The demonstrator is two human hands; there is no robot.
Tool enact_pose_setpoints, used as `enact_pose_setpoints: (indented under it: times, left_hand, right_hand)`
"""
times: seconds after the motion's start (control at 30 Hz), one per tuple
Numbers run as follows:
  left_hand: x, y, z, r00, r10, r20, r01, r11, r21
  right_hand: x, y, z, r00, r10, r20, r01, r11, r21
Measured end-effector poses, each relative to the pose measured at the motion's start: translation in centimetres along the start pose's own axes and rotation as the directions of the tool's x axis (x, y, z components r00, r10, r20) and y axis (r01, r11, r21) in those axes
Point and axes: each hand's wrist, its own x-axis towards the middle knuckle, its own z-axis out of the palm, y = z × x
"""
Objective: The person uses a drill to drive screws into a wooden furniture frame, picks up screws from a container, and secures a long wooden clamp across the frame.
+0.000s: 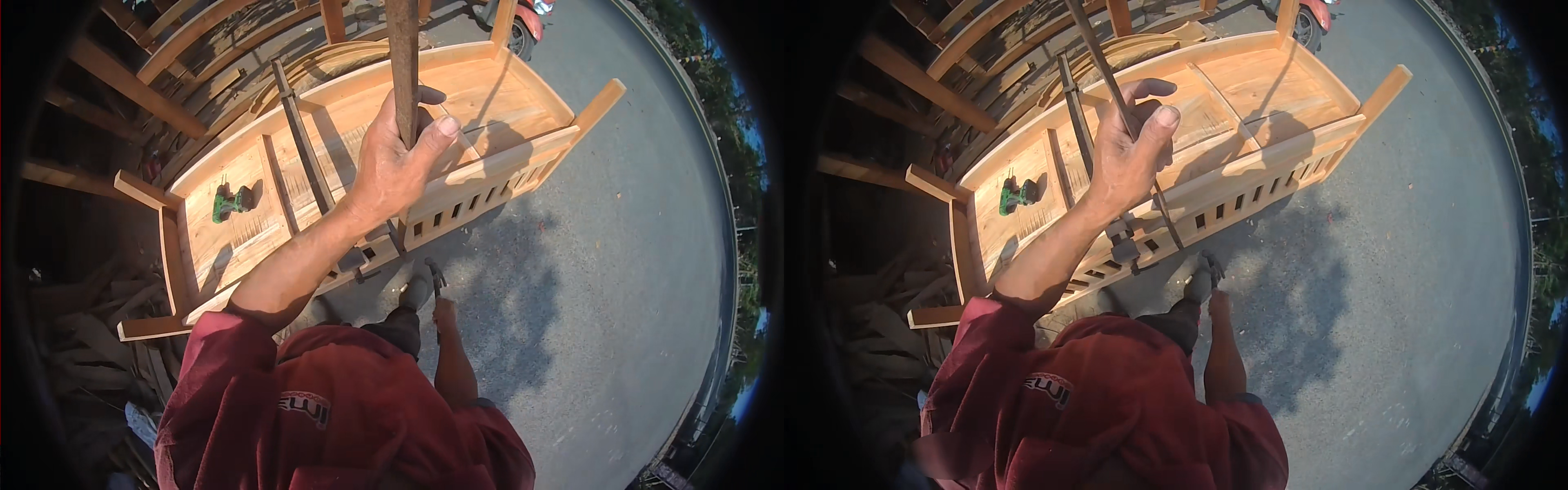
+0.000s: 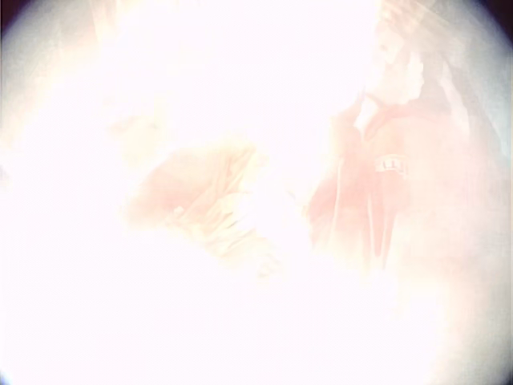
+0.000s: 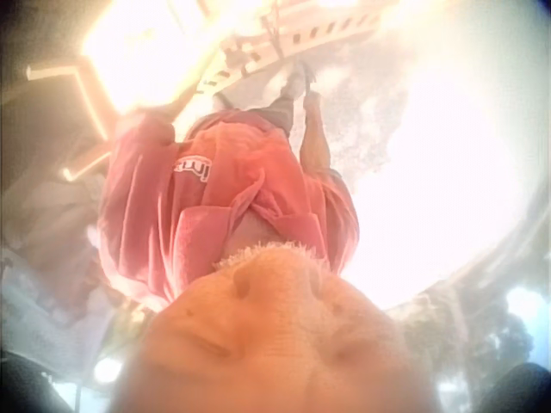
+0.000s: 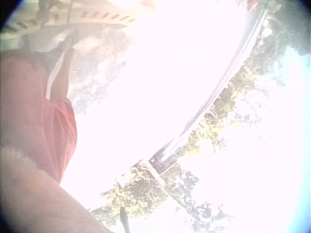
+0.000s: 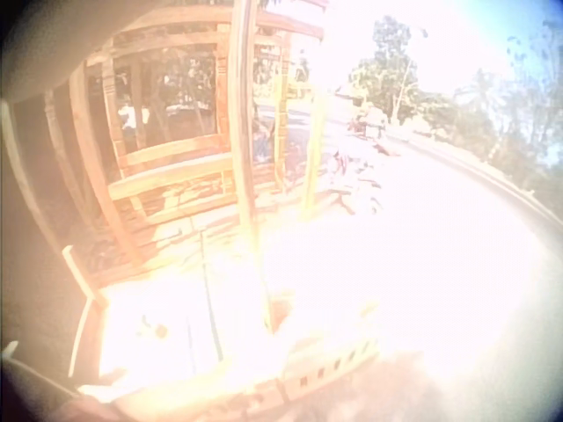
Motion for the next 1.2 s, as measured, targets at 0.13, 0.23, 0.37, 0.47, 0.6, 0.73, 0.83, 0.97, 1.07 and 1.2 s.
enact_pose_setpoints:
  times: [0.13,0.23,0.37,0.47,0.6,0.73,0.83,0.97,1.07,1.2]
  left_hand:
    - [-0.5,0.1,0.9,0.968,0.050,-0.244,-0.062,0.997,-0.039]
    - [-0.7,-0.2,0.9,0.953,0.037,-0.301,-0.035,0.999,0.014]
    - [-0.4,-0.6,2.0,0.906,0.084,-0.415,-0.069,0.996,0.050]
    - [-0.9,0.1,1.7,0.890,0.035,-0.455,-0.023,0.999,0.033]
    - [-0.6,-0.3,1.1,0.869,0.038,-0.494,-0.033,0.999,0.019]
    - [0.8,-0.7,3.3,0.868,0.047,-0.494,-0.055,0.998,-0.003]
    - [-0.6,-1.9,1.8,0.876,0.020,-0.481,0.016,0.997,0.071]
    - [-1.5,-3.4,2.2,0.870,0.011,-0.492,0.032,0.996,0.078]
    - [-2.1,-3.6,3.6,0.872,-0.017,-0.489,0.071,0.993,0.091]
    - [-3.6,-2.9,4.3,0.938,-0.018,-0.347,0.003,0.999,-0.044]
  right_hand:
    - [4.0,-6.6,-3.5,0.938,0.093,0.335,-0.136,0.985,0.107]
    - [4.9,-9.9,-6.9,0.936,-0.189,0.298,0.160,0.980,0.120]
    - [4.7,-8.2,-10.5,0.890,-0.215,0.401,0.008,0.889,0.457]
    - [4.9,-6.4,-10.8,0.890,-0.294,0.348,0.121,0.889,0.441]
    - [6.1,-4.8,-8.7,0.870,0.081,0.487,-0.322,0.841,0.436]
    - [9.2,-2.7,-7.7,0.951,-0.145,0.272,0.151,0.989,0.000]
    - [5.9,-11.7,-9.3,0.865,-0.384,0.323,0.280,0.903,0.325]
    - [7.0,-10.4,-10.3,0.892,-0.360,0.274,0.207,0.864,0.460]
    - [5.5,-10.2,-10.2,0.879,-0.311,0.361,0.113,0.872,0.477]
    - [3.8,-9.8,-10.3,0.920,-0.290,0.263,0.104,0.829,0.550]
